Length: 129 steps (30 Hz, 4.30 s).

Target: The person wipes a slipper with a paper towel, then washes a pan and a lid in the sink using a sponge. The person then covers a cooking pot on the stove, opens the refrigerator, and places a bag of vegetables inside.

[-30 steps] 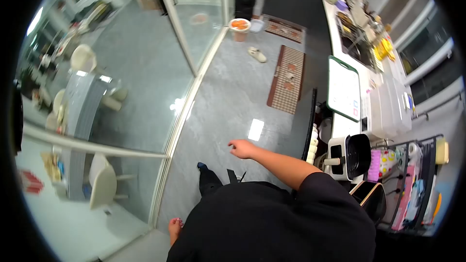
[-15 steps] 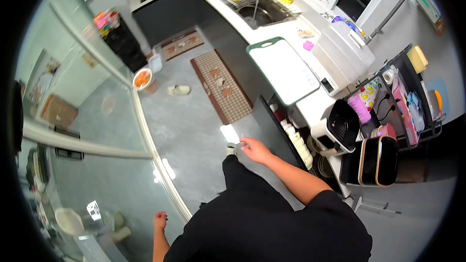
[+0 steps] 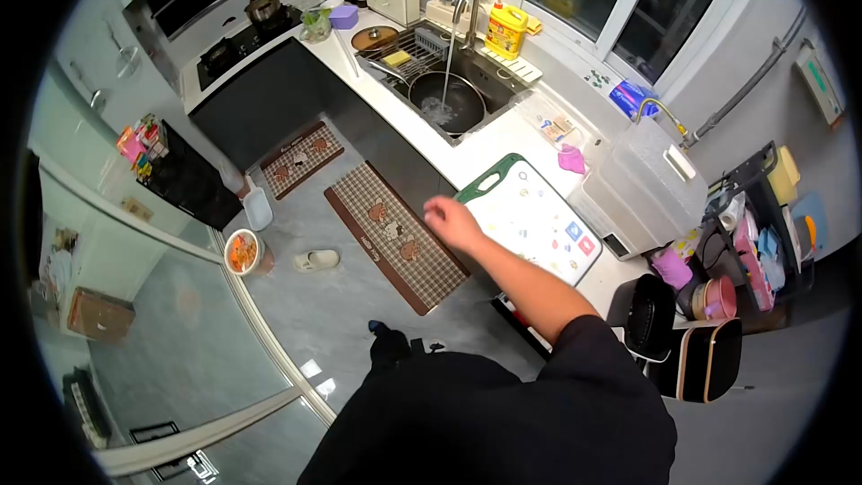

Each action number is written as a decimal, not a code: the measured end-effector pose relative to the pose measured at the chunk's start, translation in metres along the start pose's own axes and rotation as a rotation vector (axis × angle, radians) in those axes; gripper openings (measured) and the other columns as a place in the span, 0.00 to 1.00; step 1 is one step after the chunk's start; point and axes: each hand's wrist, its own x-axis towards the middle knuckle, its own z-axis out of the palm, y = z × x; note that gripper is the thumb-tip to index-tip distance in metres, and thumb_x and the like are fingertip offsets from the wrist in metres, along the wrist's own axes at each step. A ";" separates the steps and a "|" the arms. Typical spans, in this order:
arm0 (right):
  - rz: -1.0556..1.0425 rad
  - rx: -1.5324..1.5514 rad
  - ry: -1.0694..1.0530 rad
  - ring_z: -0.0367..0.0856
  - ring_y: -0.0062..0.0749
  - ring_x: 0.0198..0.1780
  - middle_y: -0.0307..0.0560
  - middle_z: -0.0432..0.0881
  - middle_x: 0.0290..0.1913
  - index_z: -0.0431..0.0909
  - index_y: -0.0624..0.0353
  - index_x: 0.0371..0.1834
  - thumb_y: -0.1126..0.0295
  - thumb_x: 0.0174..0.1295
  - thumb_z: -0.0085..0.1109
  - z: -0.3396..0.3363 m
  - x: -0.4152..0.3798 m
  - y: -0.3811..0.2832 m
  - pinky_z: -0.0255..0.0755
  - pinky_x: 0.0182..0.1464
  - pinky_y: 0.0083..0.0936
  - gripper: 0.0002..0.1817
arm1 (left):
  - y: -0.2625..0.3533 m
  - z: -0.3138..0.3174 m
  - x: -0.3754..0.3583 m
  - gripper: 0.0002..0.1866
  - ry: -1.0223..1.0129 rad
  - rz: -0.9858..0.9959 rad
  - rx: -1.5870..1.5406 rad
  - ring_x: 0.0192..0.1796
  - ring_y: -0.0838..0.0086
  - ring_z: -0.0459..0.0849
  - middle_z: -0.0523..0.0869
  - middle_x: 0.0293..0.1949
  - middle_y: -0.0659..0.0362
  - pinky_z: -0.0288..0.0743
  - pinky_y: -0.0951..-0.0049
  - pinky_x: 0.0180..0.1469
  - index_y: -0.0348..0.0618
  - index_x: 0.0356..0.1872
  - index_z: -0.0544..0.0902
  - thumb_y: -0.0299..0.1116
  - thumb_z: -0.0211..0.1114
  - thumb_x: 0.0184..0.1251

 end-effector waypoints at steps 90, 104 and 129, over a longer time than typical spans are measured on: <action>0.672 0.434 0.284 0.65 0.36 0.78 0.47 0.64 0.79 0.66 0.56 0.77 0.51 0.75 0.51 -0.278 0.550 0.274 0.57 0.79 0.46 0.32 | 0.712 -0.252 0.432 0.18 -0.250 0.208 0.204 0.54 0.41 0.81 0.84 0.48 0.38 0.76 0.50 0.58 0.36 0.56 0.78 0.29 0.57 0.67; 0.821 0.488 -0.470 0.79 0.35 0.60 0.52 0.72 0.70 0.56 0.57 0.81 0.67 0.77 0.50 0.334 0.461 -0.009 0.79 0.58 0.34 0.31 | 0.724 -0.146 0.546 0.20 -0.158 0.382 -0.442 0.47 0.56 0.88 0.85 0.45 0.48 0.83 0.61 0.48 0.38 0.57 0.80 0.27 0.69 0.64; 0.660 0.239 -0.629 0.77 0.29 0.60 0.50 0.75 0.65 0.66 0.66 0.75 0.78 0.73 0.47 0.663 0.424 0.198 0.74 0.59 0.24 0.26 | 0.275 -0.013 0.897 0.22 0.873 -0.466 -1.684 0.59 0.69 0.81 0.82 0.62 0.57 0.73 0.68 0.62 0.38 0.67 0.74 0.31 0.63 0.77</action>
